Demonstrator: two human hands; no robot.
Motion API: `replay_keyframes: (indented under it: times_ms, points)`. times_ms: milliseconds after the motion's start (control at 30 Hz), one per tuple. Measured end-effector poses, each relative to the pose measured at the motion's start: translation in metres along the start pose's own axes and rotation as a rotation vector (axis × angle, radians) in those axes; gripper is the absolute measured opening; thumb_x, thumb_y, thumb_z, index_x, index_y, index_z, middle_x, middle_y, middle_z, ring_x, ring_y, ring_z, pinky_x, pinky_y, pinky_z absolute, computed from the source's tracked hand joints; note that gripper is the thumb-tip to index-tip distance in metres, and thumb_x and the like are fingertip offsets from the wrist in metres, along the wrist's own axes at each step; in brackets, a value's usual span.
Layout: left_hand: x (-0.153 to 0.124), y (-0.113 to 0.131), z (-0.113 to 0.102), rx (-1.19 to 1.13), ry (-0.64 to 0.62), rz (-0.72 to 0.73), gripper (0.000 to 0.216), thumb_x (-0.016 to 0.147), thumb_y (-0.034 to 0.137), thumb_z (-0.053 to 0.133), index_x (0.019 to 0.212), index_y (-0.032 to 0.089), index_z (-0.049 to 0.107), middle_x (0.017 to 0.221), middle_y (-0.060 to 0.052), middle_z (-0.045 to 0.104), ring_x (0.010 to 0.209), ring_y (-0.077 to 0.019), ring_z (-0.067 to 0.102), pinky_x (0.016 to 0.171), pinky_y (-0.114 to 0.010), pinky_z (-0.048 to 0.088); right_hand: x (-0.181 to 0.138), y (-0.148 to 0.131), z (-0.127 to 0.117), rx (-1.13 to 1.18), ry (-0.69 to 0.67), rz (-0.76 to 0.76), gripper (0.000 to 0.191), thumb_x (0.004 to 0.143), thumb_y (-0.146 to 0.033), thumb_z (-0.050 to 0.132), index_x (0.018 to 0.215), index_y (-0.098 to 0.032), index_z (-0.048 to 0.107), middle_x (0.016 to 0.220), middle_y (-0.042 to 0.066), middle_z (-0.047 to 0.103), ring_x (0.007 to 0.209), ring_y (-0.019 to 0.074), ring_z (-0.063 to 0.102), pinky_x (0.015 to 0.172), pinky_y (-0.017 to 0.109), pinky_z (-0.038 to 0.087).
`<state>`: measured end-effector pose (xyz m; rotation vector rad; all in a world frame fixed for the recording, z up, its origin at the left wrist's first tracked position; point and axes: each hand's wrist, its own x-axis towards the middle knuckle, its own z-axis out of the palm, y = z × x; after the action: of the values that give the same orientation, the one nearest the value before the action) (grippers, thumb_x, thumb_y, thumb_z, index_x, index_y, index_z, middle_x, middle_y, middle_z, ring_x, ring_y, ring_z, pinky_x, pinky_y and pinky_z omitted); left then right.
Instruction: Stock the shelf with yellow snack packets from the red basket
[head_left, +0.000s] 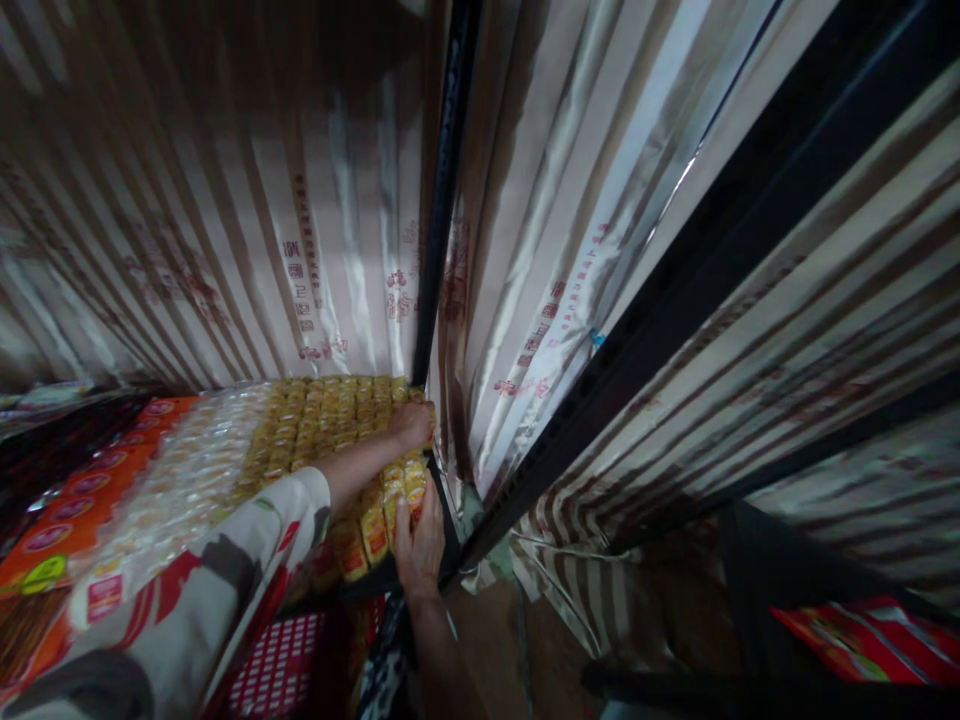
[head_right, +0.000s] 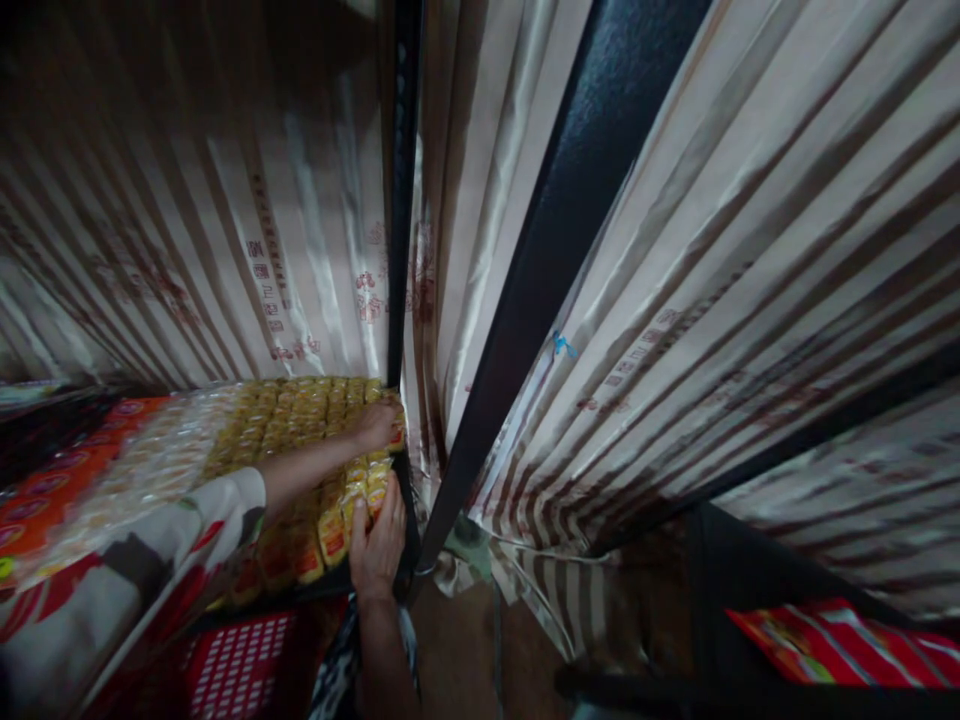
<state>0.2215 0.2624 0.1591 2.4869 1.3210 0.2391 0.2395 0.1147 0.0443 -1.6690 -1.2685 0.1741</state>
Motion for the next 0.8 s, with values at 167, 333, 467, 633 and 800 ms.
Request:
replay_keyframes:
  times_ms: [167,333,467,633,800]
  points:
    - [0.004,0.007,0.011,0.106,0.006,-0.047,0.032,0.078,0.003,0.041,0.103,0.010,0.061,0.105,-0.015,0.060,0.101,-0.0230,0.055,0.084,-0.033,0.046,-0.001,0.001,0.001,0.002,-0.001,0.005,0.056,0.089,-0.040,0.036,0.137,-0.011,0.031,0.134,0.017,0.043,0.123,0.0242,0.041,0.099,0.043,0.037]
    - [0.009,0.008,0.021,0.135,0.024,-0.105,0.030,0.083,0.005,0.036,0.096,0.007,0.063,0.111,-0.017,0.053,0.099,-0.0225,0.055,0.080,-0.031,0.047,0.000,0.004,0.003,-0.012,-0.019,0.012,0.055,0.090,-0.039,0.035,0.136,-0.010,0.032,0.136,0.018,0.040,0.126,0.0238,0.037,0.103,0.044,0.033]
    - [0.010,0.007,0.023,0.127,0.043,-0.096,0.032,0.084,0.005,0.034,0.101,0.011,0.060,0.111,-0.015,0.052,0.100,-0.0211,0.053,0.080,-0.030,0.046,0.000,0.005,0.003,-0.005,-0.007,0.023,0.058,0.090,-0.039,0.034,0.138,-0.009,0.026,0.138,0.018,0.037,0.129,0.0241,0.033,0.103,0.045,0.032]
    - [0.010,0.011,0.022,0.119,0.058,-0.124,0.031,0.087,0.011,0.034,0.107,0.017,0.057,0.115,-0.015,0.050,0.105,-0.0254,0.049,0.078,-0.035,0.046,-0.001,0.003,0.001,0.001,0.032,0.001,0.057,0.090,-0.038,0.032,0.138,-0.008,0.025,0.141,0.019,0.033,0.131,0.0242,0.029,0.104,0.046,0.030]
    - [0.011,0.016,0.024,0.126,0.071,-0.160,0.028,0.084,0.009,0.039,0.103,0.017,0.059,0.118,-0.014,0.048,0.113,-0.0277,0.043,0.081,-0.036,0.045,-0.001,0.004,0.000,0.030,0.065,-0.005,0.053,0.090,-0.038,0.031,0.136,-0.011,0.029,0.140,0.018,0.034,0.130,0.0249,0.030,0.104,0.048,0.029]
